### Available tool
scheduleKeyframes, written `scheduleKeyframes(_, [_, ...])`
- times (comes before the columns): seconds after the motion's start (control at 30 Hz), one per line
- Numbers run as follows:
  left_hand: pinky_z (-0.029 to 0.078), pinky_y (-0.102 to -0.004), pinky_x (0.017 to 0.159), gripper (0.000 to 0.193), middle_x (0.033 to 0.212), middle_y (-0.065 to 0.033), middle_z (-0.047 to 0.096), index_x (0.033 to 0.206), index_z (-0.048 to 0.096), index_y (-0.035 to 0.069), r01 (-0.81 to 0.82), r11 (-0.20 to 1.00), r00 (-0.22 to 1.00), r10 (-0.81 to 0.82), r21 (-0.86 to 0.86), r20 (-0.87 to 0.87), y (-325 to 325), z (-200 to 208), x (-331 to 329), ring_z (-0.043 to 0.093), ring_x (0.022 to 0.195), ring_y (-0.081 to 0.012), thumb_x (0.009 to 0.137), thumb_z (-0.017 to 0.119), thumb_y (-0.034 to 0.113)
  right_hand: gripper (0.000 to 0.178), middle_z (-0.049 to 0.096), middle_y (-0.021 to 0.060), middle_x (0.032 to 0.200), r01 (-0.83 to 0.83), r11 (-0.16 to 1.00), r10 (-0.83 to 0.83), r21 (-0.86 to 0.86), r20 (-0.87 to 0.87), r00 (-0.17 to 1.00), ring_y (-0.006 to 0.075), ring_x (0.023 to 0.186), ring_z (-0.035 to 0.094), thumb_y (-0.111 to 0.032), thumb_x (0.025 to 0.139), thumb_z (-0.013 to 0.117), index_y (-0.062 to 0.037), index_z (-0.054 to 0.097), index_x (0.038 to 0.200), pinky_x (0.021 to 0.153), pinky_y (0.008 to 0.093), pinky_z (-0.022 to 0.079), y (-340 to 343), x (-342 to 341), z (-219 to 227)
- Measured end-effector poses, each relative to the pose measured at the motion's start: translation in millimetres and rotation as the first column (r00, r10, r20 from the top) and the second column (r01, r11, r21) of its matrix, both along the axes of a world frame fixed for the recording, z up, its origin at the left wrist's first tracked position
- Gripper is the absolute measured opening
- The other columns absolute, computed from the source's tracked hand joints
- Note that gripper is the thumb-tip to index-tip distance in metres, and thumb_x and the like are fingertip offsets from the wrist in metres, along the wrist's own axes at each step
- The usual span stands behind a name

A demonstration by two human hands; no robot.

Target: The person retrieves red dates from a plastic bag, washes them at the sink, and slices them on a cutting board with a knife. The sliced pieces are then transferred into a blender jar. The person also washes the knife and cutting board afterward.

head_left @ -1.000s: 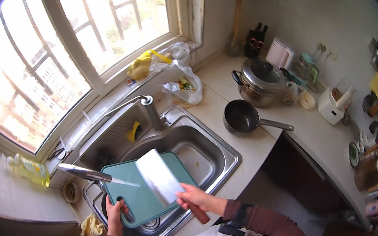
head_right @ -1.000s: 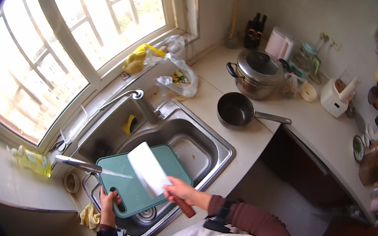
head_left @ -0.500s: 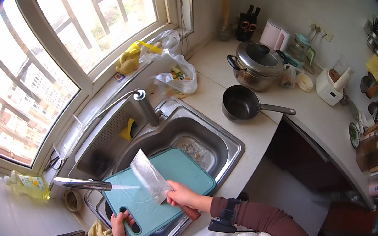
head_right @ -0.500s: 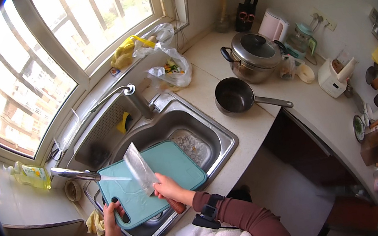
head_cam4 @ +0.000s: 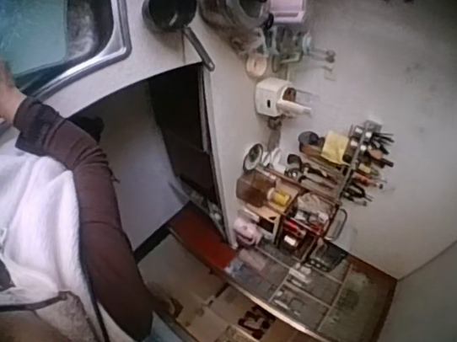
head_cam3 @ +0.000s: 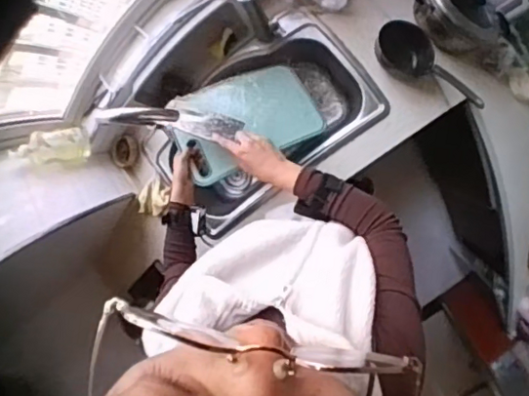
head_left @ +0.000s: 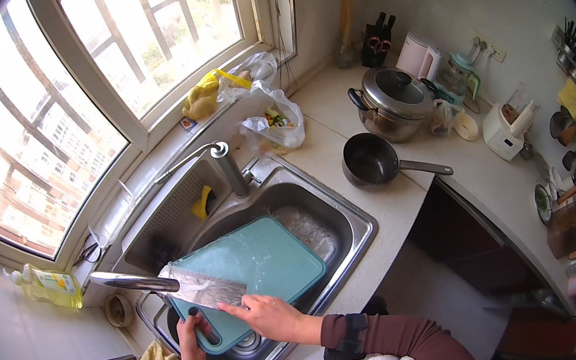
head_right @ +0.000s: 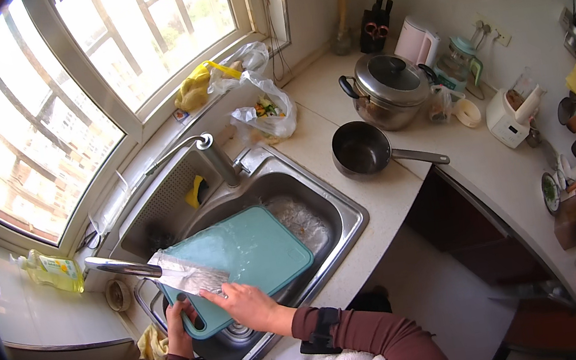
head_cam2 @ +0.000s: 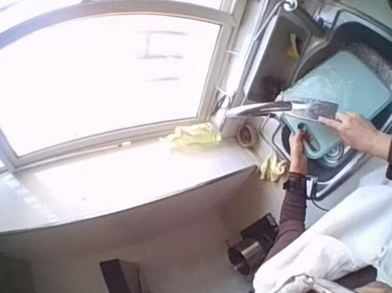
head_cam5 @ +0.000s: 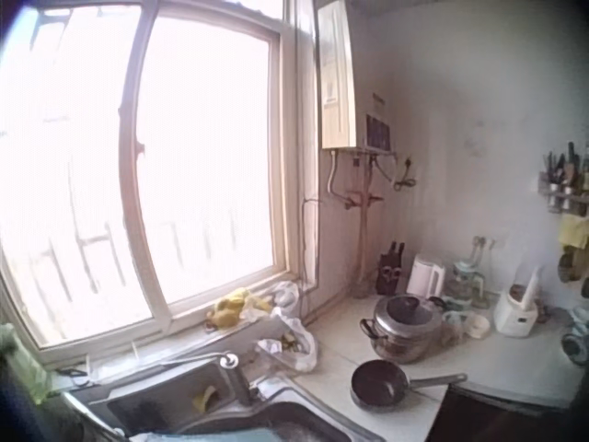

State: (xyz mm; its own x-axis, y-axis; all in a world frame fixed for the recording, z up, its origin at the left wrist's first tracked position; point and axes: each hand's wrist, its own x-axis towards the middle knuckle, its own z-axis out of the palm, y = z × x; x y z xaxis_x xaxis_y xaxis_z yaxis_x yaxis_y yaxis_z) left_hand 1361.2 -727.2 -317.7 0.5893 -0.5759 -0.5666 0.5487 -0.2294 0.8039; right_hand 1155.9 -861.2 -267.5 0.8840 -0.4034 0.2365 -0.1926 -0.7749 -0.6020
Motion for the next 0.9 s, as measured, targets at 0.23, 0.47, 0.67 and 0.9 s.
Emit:
scheduleKeyframes(0.23, [0.047, -0.0198, 0.050, 0.015, 0.072, 0.0025, 0.053, 0.091, 0.050, 0.009, -0.016, 0.999, 1.000, 0.015, -0.041, -0.024, 3, -8, 4, 0.053, 0.058, -0.0069, 0.078, 0.058, 0.007, 0.060, 0.051, 0.0149, 0.081, -0.007, 0.859, 0.017, 0.511, -0.015, 1.000, 0.0287, 0.068, 0.058, -0.006, 0.083, 0.054, -0.0109, 0.036, 0.140, 0.065, 0.0353, 0.050, 18, -9, 13])
scheduleKeyframes(0.47, [0.048, -0.0212, 0.049, 0.019, 0.073, -0.0002, 0.054, 0.092, 0.049, 0.007, -0.033, 0.999, 0.999, 0.033, -0.031, -0.025, 2, -9, 6, 0.051, 0.057, -0.0081, 0.076, 0.057, 0.002, 0.060, 0.051, 0.0092, 0.081, 0.007, 0.962, -0.041, -0.274, -0.117, 0.992, 0.0191, 0.071, 0.057, -0.003, 0.077, 0.055, -0.0120, 0.044, 0.135, 0.066, 0.0282, 0.050, 9, -14, 16])
scheduleKeyframes(0.67, [0.046, -0.0199, 0.048, 0.016, 0.072, 0.0009, 0.053, 0.091, 0.049, 0.008, -0.008, 0.997, 1.000, 0.006, -0.074, -0.016, 0, -6, 8, 0.051, 0.056, -0.0075, 0.077, 0.057, 0.003, 0.058, 0.052, 0.0081, 0.078, -0.008, 0.946, -0.037, -0.325, -0.132, 0.991, 0.0194, 0.070, 0.057, -0.004, 0.078, 0.056, -0.0137, 0.046, 0.134, 0.065, 0.0276, 0.049, 7, -23, 19])
scheduleKeyframes(0.9, [0.044, -0.0195, 0.048, 0.009, 0.069, 0.0024, 0.050, 0.082, 0.049, 0.008, -0.017, 0.998, 1.000, 0.015, -0.059, -0.026, -9, -14, 27, 0.047, 0.054, -0.0066, 0.077, 0.055, 0.004, 0.055, 0.054, 0.0038, 0.074, 0.002, 0.564, -0.041, 0.825, 0.026, 0.999, 0.0134, 0.066, 0.056, -0.007, 0.086, 0.053, -0.0106, 0.039, 0.139, 0.060, 0.0252, 0.047, -13, -13, -4])
